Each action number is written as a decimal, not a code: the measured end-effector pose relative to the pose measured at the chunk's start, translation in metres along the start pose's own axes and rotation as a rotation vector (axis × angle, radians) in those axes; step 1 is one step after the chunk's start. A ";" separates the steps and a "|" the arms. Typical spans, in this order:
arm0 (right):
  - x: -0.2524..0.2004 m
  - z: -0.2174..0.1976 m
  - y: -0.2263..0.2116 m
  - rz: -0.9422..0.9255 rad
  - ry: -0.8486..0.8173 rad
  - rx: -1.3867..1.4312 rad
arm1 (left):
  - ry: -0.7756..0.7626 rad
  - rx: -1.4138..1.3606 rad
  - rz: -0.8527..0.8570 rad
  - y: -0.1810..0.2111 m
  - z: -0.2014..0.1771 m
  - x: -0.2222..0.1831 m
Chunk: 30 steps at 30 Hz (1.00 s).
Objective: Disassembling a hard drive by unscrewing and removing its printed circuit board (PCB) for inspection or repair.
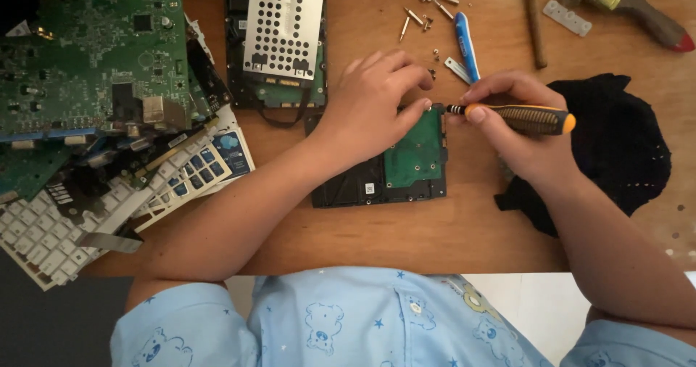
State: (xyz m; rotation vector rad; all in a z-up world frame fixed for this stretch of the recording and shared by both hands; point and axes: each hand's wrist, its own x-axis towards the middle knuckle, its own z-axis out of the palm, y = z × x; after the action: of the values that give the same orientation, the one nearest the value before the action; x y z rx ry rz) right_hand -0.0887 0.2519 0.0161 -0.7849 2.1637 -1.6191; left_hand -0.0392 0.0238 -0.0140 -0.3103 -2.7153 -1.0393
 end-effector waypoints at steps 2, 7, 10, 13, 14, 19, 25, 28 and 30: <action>0.000 0.001 -0.001 -0.006 -0.006 -0.023 | 0.006 0.001 0.004 0.000 0.001 0.000; 0.001 0.001 0.000 -0.007 -0.022 -0.060 | 0.021 0.010 0.010 -0.002 0.003 -0.001; 0.000 0.002 -0.002 -0.031 -0.034 -0.009 | 0.012 -0.009 -0.002 -0.001 0.001 -0.001; 0.000 0.001 -0.001 -0.005 -0.040 0.012 | 0.010 -0.016 -0.002 0.000 0.001 0.000; 0.000 0.001 0.000 -0.029 -0.040 -0.026 | 0.008 -0.014 -0.004 0.000 0.000 0.000; 0.002 -0.001 -0.004 -0.158 -0.061 -0.112 | 0.012 -0.018 -0.007 -0.002 0.002 -0.001; 0.001 -0.005 0.001 -0.120 0.033 -0.029 | 0.008 -0.019 -0.002 -0.005 0.004 -0.001; 0.003 -0.004 0.000 0.003 0.075 0.272 | 0.010 -0.021 -0.005 -0.006 0.005 -0.002; 0.005 -0.007 -0.002 0.014 0.121 0.238 | 0.011 -0.032 -0.006 -0.006 0.004 -0.002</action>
State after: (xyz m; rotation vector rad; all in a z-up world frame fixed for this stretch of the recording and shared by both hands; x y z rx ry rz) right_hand -0.0963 0.2542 0.0202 -0.6138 1.9972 -1.9168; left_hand -0.0393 0.0222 -0.0209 -0.3008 -2.6937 -1.0839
